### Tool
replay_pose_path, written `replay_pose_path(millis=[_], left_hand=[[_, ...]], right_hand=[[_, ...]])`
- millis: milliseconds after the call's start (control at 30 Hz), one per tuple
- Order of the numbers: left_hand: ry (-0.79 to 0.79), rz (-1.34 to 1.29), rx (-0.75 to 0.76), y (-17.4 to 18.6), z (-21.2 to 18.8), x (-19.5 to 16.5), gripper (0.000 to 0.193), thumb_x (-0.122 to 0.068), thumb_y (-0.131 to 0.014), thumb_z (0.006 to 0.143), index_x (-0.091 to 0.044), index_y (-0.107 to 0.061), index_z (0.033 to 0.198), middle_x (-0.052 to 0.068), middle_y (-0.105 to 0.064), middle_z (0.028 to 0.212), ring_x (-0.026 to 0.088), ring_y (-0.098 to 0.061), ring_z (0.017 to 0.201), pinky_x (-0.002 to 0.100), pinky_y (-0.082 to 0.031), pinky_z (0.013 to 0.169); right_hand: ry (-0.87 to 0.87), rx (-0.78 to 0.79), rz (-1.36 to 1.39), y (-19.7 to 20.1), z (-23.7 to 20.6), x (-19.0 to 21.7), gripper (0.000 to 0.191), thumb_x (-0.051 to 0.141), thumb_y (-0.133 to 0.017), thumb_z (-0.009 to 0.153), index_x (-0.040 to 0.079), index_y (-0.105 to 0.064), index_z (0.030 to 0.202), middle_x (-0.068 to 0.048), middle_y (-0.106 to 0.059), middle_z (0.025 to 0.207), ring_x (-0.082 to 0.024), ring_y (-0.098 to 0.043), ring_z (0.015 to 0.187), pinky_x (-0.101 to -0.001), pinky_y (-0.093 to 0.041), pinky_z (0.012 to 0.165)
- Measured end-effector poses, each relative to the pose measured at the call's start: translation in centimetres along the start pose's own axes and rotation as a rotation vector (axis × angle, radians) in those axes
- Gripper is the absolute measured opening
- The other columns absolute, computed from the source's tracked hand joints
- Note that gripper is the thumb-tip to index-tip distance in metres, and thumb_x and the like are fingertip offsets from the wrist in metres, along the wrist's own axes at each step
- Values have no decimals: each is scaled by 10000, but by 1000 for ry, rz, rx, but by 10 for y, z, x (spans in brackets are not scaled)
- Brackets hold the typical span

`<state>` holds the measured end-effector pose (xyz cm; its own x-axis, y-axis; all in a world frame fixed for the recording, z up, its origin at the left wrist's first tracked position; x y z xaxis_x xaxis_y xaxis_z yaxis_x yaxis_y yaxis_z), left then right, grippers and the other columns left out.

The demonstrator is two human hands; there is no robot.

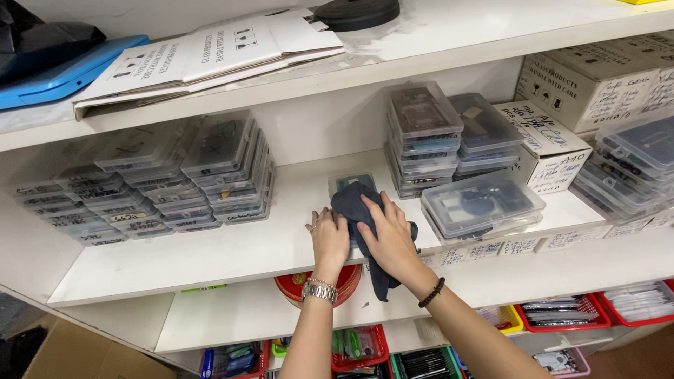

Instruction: The person picks up plastic storage boxes one at a time from a white shelf and wipes their surfaces with a dark cloth, then places each box back on the shelf. They work through a row of boxes, occasionally shifting neighboring boxes aside to reach the next one.

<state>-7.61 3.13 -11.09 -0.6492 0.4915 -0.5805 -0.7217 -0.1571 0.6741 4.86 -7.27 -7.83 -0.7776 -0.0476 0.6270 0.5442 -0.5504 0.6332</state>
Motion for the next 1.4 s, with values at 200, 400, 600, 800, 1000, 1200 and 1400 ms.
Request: replay_pose_path(millis=[200,400,600,800,1000,1200,1400], left_hand=[[567,-1581,64,-22,-11,27,483,-284,-472,1042,23,-470,1415,180,-565,1392,300,-553,1285,436,-470,1080],[658,-1498,197,-24,-24,19,516,-399,-399,1039,-42,-540,1384,92,-658,1317,217,-639,1188,388,-528,994],[627,-1600,231,-16,-20,22,533,-392,-388,1053,-8,-539,1390,129,-648,1310,247,-628,1161,393,-524,971],[571,-1312,103,-2,-24,16,564,-501,-405,1025,-51,-595,1306,123,-670,1291,211,-646,1158,375,-505,990],[397,-1223,156,12,-34,16,467,-262,-642,934,-24,-468,1295,197,-649,1261,208,-674,1134,361,-580,948],[372,-1179,-1,47,-24,16,454,-242,-635,946,-70,-532,1354,112,-676,1253,164,-676,1085,290,-575,882],[280,-1134,63,58,-33,-1,387,-176,-656,953,-2,-583,1291,109,-728,1139,157,-699,978,297,-566,826]], right_hand=[[73,113,207,-5,-37,21,618,384,-562,995,215,-382,1562,-259,-203,1657,-453,-165,1523,-519,-232,1187],[-16,194,148,-17,21,17,593,424,-548,992,261,-400,1543,-253,-250,1631,-523,-212,1471,-519,-278,1195],[87,127,163,-29,25,11,579,387,-553,976,208,-415,1509,-265,-303,1606,-528,-326,1445,-530,-317,1154],[36,97,25,-35,17,11,548,326,-634,955,136,-469,1442,-233,-371,1545,-482,-386,1386,-468,-340,1126],[-24,-116,357,1,54,5,545,285,-599,986,45,-442,1450,-233,-532,1447,-414,-532,1339,-425,-442,1086],[336,-140,286,22,27,67,614,313,-697,899,66,-486,1419,-318,-576,1352,-455,-555,1258,-453,-460,1005],[-11,-114,442,35,76,45,591,374,-645,929,76,-479,1412,-237,-708,1194,-359,-701,1146,-402,-540,950]])
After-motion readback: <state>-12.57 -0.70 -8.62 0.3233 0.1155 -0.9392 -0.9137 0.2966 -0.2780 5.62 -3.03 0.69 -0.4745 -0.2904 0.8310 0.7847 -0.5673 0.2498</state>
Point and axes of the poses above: each hand's wrist, its own z-axis towards the middle knuckle, its own y-axis out of the back of the hand, x = y × z, the point moved 8 cm from there along z, towards the middle knuckle
